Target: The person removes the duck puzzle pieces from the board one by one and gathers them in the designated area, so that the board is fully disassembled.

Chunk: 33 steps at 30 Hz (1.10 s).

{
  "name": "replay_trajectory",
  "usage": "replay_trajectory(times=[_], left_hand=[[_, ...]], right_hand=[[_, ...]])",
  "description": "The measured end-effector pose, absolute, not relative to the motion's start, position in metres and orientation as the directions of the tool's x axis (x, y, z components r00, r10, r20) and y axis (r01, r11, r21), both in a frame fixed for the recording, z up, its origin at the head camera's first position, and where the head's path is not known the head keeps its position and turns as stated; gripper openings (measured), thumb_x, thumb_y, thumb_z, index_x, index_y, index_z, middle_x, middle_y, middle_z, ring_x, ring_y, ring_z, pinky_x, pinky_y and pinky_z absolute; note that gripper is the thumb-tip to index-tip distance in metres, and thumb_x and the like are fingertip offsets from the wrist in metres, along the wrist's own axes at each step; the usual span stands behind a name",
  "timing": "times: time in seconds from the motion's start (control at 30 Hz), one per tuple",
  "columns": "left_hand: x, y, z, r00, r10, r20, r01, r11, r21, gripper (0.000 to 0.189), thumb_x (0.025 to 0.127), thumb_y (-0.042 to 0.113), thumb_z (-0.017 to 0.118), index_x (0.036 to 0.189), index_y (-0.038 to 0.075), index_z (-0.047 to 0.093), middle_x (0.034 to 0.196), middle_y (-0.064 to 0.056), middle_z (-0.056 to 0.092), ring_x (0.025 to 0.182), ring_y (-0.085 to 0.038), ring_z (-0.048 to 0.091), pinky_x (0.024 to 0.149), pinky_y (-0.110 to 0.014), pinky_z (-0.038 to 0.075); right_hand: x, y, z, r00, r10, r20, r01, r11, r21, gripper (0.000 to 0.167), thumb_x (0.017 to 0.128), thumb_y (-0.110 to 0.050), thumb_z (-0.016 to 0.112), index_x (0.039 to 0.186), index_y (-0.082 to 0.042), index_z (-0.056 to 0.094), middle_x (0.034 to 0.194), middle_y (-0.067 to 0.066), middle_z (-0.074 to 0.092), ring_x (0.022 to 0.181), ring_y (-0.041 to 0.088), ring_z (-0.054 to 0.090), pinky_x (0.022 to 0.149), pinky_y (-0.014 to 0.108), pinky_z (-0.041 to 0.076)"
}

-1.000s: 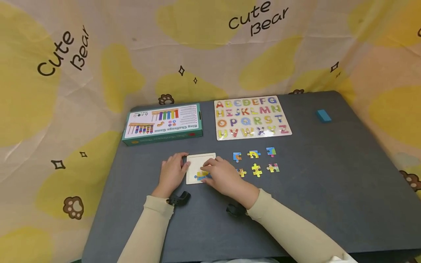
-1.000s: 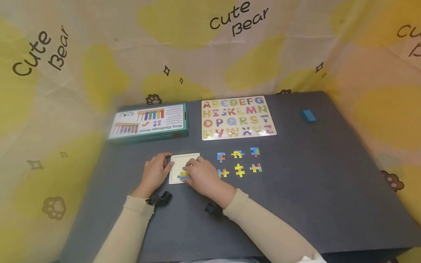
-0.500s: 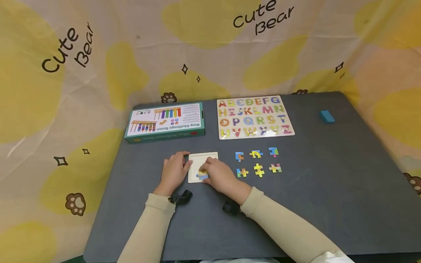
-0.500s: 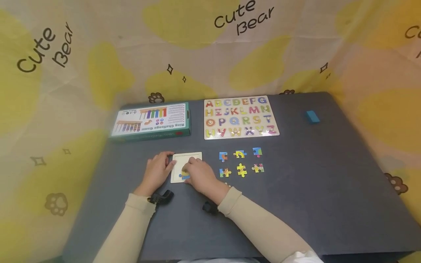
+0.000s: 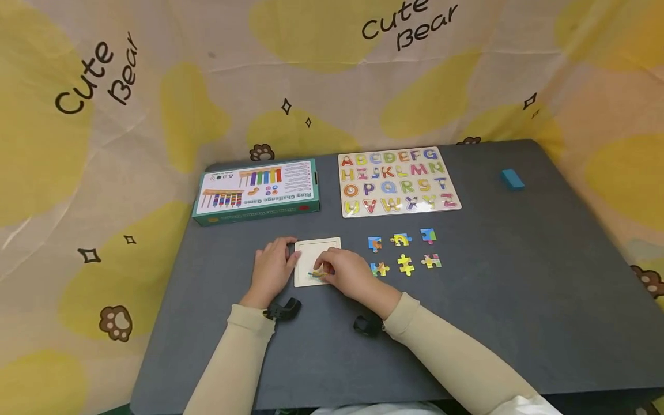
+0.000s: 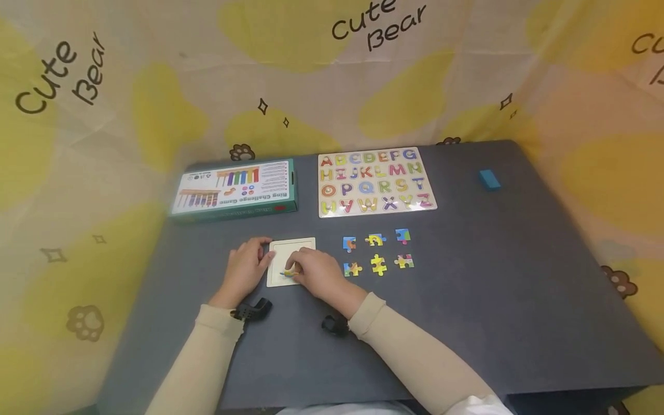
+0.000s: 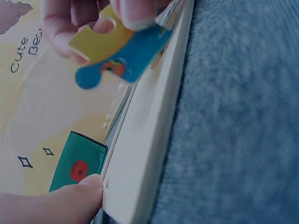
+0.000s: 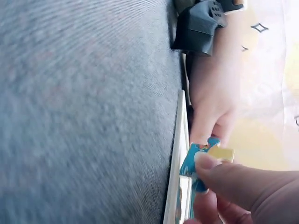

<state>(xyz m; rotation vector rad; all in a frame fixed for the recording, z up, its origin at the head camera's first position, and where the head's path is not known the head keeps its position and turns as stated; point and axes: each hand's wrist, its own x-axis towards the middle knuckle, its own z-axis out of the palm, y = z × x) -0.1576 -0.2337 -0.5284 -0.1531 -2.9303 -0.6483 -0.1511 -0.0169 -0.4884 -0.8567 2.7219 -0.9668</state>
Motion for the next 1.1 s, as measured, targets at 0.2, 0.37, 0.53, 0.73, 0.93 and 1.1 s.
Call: replay_trajectory(times=[0.2, 0.37, 0.53, 0.73, 0.93, 1.1], left_hand=[[-0.157, -0.234, -0.528, -0.985, 0.063, 0.16, 0.126, 0.899, 0.42, 0.037, 0.104, 0.028, 0.069, 0.135, 0.007, 0.066, 0.085, -0.004, 0.054, 0.077, -0.024, 0.048, 0.075, -0.043, 0.03], [-0.155, -0.239, -0.529, -0.984, 0.058, 0.167, 0.125, 0.895, 0.428, 0.038, 0.103, 0.027, 0.07, 0.134, 0.006, 0.066, 0.085, -0.004, 0.054, 0.077, -0.024, 0.048, 0.075, -0.043, 0.029], [-0.156, -0.241, -0.528, -0.985, 0.057, 0.162, 0.122, 0.895, 0.429, 0.039, 0.103, 0.027, 0.071, 0.134, 0.005, 0.066, 0.085, -0.004, 0.054, 0.078, -0.024, 0.048, 0.075, -0.043, 0.03], [-0.158, -0.242, -0.528, -0.985, 0.06, 0.161, 0.124, 0.897, 0.423, 0.039, 0.103, 0.026, 0.071, 0.135, 0.005, 0.065, 0.085, -0.005, 0.055, 0.078, -0.025, 0.048, 0.075, -0.044, 0.03], [-0.157, -0.239, -0.528, -0.985, 0.064, 0.157, 0.127, 0.893, 0.433, 0.038, 0.103, 0.025, 0.07, 0.134, 0.005, 0.066, 0.085, -0.005, 0.055, 0.077, -0.025, 0.047, 0.074, -0.043, 0.029], [-0.159, -0.236, -0.53, -0.986, 0.077, 0.151, 0.136, 0.89, 0.434, 0.039, 0.103, 0.026, 0.07, 0.136, 0.005, 0.065, 0.084, -0.004, 0.054, 0.076, -0.024, 0.047, 0.074, -0.043, 0.029]], right_hand=[[-0.164, 0.018, -0.466, -0.827, -0.547, 0.13, -0.458, 0.519, -0.722, 0.011, 0.093, -0.008, 0.08, 0.104, -0.009, 0.079, 0.089, -0.003, 0.063, 0.08, 0.01, 0.058, 0.072, 0.027, 0.051], [-0.173, 0.08, -0.431, -0.837, -0.523, 0.163, -0.466, 0.523, -0.714, 0.014, 0.094, -0.004, 0.078, 0.107, -0.007, 0.081, 0.095, -0.001, 0.069, 0.084, 0.014, 0.064, 0.077, 0.034, 0.055], [-0.162, 0.134, -0.425, -0.884, -0.46, 0.082, -0.381, 0.609, -0.695, 0.021, 0.089, -0.004, 0.083, 0.109, -0.006, 0.079, 0.09, -0.003, 0.071, 0.081, 0.016, 0.065, 0.073, 0.035, 0.055], [-0.141, 0.159, -0.457, -0.89, -0.456, 0.021, -0.345, 0.642, -0.685, 0.013, 0.085, -0.007, 0.087, 0.094, -0.009, 0.078, 0.085, -0.008, 0.072, 0.074, 0.009, 0.064, 0.067, 0.028, 0.054], [-0.122, 0.162, -0.476, -0.898, -0.44, 0.028, -0.357, 0.689, -0.63, 0.014, 0.082, -0.008, 0.09, 0.091, -0.013, 0.08, 0.085, -0.009, 0.073, 0.087, 0.019, 0.073, 0.079, 0.037, 0.058], [-0.107, 0.162, -0.483, -0.923, -0.38, 0.055, -0.355, 0.792, -0.497, 0.026, 0.075, -0.015, 0.096, 0.098, -0.015, 0.085, 0.096, -0.005, 0.07, 0.108, 0.029, 0.069, 0.09, 0.047, 0.056]])
